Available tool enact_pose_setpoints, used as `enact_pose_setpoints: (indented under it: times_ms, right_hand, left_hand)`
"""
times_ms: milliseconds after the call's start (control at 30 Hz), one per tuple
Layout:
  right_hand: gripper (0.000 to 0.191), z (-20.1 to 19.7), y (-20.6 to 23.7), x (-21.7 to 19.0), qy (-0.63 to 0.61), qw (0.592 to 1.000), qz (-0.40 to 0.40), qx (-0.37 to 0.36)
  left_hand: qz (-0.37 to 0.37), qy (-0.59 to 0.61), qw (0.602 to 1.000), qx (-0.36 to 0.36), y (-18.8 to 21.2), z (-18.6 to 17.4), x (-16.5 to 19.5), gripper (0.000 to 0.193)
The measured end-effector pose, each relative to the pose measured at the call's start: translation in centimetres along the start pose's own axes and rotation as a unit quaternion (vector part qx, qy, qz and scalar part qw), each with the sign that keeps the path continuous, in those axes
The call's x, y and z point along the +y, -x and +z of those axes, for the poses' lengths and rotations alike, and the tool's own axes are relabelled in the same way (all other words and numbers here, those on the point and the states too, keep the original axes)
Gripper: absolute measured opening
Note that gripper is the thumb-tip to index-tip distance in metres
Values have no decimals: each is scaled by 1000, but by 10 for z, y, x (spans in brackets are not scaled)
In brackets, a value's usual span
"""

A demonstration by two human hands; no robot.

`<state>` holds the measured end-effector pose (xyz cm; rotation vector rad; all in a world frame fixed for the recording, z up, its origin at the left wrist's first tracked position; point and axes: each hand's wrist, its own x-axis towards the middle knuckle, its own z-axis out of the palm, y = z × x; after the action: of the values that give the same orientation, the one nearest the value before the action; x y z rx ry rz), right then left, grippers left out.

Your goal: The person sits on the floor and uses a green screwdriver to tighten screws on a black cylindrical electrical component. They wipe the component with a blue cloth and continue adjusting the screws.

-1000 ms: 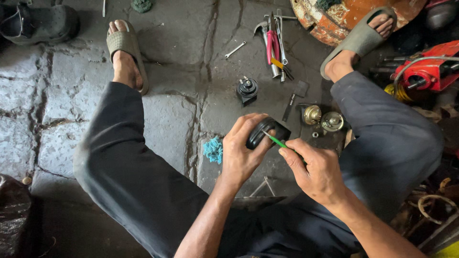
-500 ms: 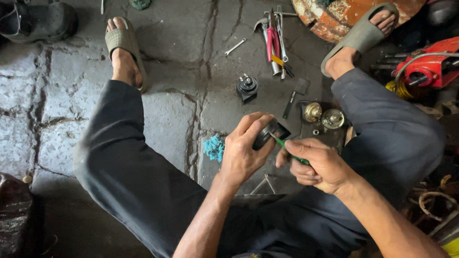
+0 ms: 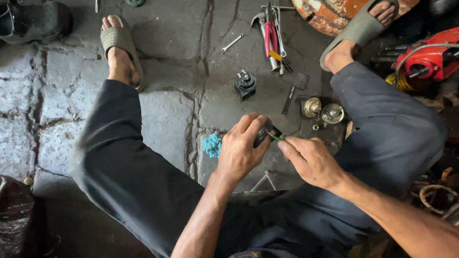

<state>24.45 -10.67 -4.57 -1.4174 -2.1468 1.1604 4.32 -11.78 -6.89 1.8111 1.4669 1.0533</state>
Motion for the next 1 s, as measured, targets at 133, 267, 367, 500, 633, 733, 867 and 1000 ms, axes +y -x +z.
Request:
enact_pose_setpoints:
  times_ms: [133, 267, 367, 500, 633, 733, 867, 1000]
  right_hand:
    - [39, -1, -3, 3, -33, 999, -5, -8]
    - [48, -2, -6, -1, -255, 942, 198, -92]
    - [45, -3, -2, -5, -332, 910, 233, -89]
    - [43, -9, 7, -2, -403, 890, 213, -12]
    - [42, -9, 11, 11, -547, 806, 212, 73]
    - [45, -3, 14, 19, -610, 747, 259, 56]
    - [37, 3, 14, 26, -672, 698, 248, 9]
    - [21, 3, 13, 29, -687, 677, 262, 27]
  left_hand:
    - [-35, 18, 999, -4, -4, 2, 0, 39]
    - [-42, 64, 996, 43, -7, 4, 3, 39]
    - [-26, 129, 989, 68, -7, 4, 2, 35]
    - [-63, 209, 973, 71, -5, -1, -1, 42]
    - [16, 197, 978, 74, -2, -10, 0, 48]
    - [76, 178, 981, 26, 0, -15, 7, 57]
    - [159, 50, 984, -65, 3, -17, 19, 68]
    - [258, 42, 964, -52, 1, -17, 21, 77]
